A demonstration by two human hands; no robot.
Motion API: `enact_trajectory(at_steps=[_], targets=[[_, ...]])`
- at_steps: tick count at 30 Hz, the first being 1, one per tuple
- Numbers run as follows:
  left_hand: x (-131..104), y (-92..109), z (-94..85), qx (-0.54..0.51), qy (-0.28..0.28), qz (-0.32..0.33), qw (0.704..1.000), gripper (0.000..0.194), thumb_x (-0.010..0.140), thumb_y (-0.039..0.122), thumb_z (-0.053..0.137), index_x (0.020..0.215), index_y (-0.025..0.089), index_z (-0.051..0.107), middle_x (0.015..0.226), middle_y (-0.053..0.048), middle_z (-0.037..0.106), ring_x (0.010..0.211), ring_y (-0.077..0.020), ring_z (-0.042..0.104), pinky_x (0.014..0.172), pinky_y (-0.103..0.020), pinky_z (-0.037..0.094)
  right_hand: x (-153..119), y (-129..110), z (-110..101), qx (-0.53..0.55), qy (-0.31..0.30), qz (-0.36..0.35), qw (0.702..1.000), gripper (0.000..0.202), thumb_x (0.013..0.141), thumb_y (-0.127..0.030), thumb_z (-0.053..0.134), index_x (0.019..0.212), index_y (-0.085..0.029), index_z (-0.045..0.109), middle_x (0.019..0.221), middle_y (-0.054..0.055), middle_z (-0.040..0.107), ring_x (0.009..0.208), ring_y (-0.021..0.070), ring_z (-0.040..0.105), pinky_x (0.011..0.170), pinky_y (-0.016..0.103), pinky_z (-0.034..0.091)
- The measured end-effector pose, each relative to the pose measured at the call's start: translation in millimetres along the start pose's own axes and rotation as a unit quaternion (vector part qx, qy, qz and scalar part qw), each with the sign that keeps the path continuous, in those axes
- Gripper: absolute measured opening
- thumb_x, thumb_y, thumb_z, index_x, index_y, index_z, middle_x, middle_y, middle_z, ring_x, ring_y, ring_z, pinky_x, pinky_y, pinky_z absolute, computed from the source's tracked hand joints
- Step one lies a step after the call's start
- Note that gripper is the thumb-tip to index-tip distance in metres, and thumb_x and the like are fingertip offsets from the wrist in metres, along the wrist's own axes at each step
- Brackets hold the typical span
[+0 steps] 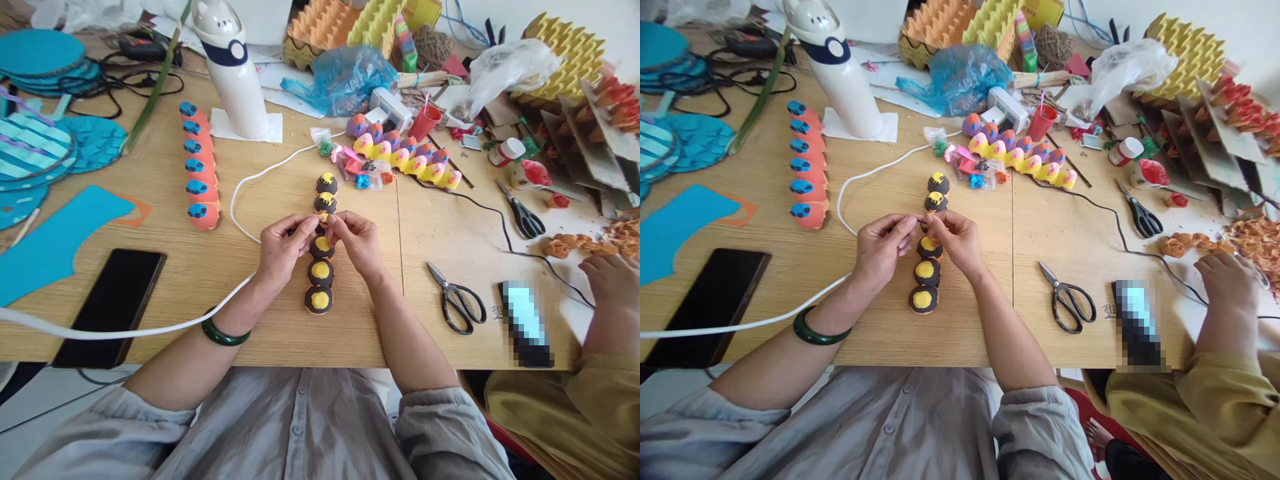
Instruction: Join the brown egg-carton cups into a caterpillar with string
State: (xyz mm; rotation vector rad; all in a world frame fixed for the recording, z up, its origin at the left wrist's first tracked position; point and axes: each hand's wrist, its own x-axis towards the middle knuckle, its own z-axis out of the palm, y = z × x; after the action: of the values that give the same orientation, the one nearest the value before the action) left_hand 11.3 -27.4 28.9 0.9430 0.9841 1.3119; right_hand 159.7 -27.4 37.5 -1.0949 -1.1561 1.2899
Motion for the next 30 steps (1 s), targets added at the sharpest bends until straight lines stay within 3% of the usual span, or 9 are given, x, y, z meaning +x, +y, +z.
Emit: enact_trajectory(at_steps=[6, 13, 17, 21, 30], targets=[[0.5, -2.6, -1.0, 0.019, 0.020, 0.013, 1.000, 0.031, 0.073, 0.047, 0.088, 0.078, 0.017, 0.081, 0.061, 0.002, 0.060, 0.048, -0.0042, 0.041, 0.042, -0.019, 0.029, 0.1, 0.7, 0.4, 0.019, -0.001, -0.011, 1.000, 0.047, 0.071, -0.062, 0.086, 0.075, -0.018, 0.069, 0.064, -0.004, 0.064, 0.057, 0.0079, 0.055, 0.055, 0.022, 0.050], [0.6, -2.8, -1.2, 0.012, 0.012, 0.011, 1.000, 0.035, 0.074, 0.049, 0.087, 0.068, 0.016, 0.076, 0.060, 0.001, 0.058, 0.048, -0.0041, 0.038, 0.042, -0.020, 0.028, 0.0, 3.3, 0.2, 0.005, -0.008, -0.014, 1.000, 0.048, 0.074, -0.065, 0.082, 0.076, -0.018, 0.070, 0.062, -0.004, 0.062, 0.056, 0.0081, 0.054, 0.055, 0.023, 0.051], [0.8, -0.6, -0.9, -0.012, -0.003, -0.012, 1.000, 0.039, 0.080, 0.056, 0.080, 0.077, 0.016, 0.080, 0.065, 0.000, 0.058, 0.048, -0.0042, 0.037, 0.041, -0.020, 0.027, -0.2, 3.7, 0.2, 0.011, -0.003, -0.012, 1.000, 0.047, 0.075, -0.063, 0.083, 0.076, -0.018, 0.069, 0.061, -0.005, 0.061, 0.056, 0.0077, 0.053, 0.055, 0.023, 0.050], [0.5, 1.0, -0.1, -0.022, -0.008, -0.030, 0.999, 0.035, 0.079, 0.052, 0.080, 0.088, 0.017, 0.084, 0.068, 0.000, 0.058, 0.049, -0.0045, 0.038, 0.040, -0.020, 0.028, 0.5, 4.8, 0.0, 0.020, 0.002, -0.012, 1.000, 0.044, 0.075, -0.061, 0.084, 0.076, -0.019, 0.069, 0.063, -0.004, 0.062, 0.057, 0.0080, 0.054, 0.055, 0.022, 0.051], [0.0, 2.3, -0.4, -0.027, -0.010, -0.029, 0.999, 0.029, 0.077, 0.045, 0.082, 0.088, 0.019, 0.085, 0.070, 0.000, 0.059, 0.049, -0.0042, 0.039, 0.041, -0.019, 0.028, 1.0, 4.8, -1.8, 0.006, 0.004, -0.010, 1.000, 0.047, 0.080, -0.065, 0.077, 0.076, -0.019, 0.069, 0.065, -0.003, 0.063, 0.056, 0.0085, 0.056, 0.056, 0.024, 0.051]])
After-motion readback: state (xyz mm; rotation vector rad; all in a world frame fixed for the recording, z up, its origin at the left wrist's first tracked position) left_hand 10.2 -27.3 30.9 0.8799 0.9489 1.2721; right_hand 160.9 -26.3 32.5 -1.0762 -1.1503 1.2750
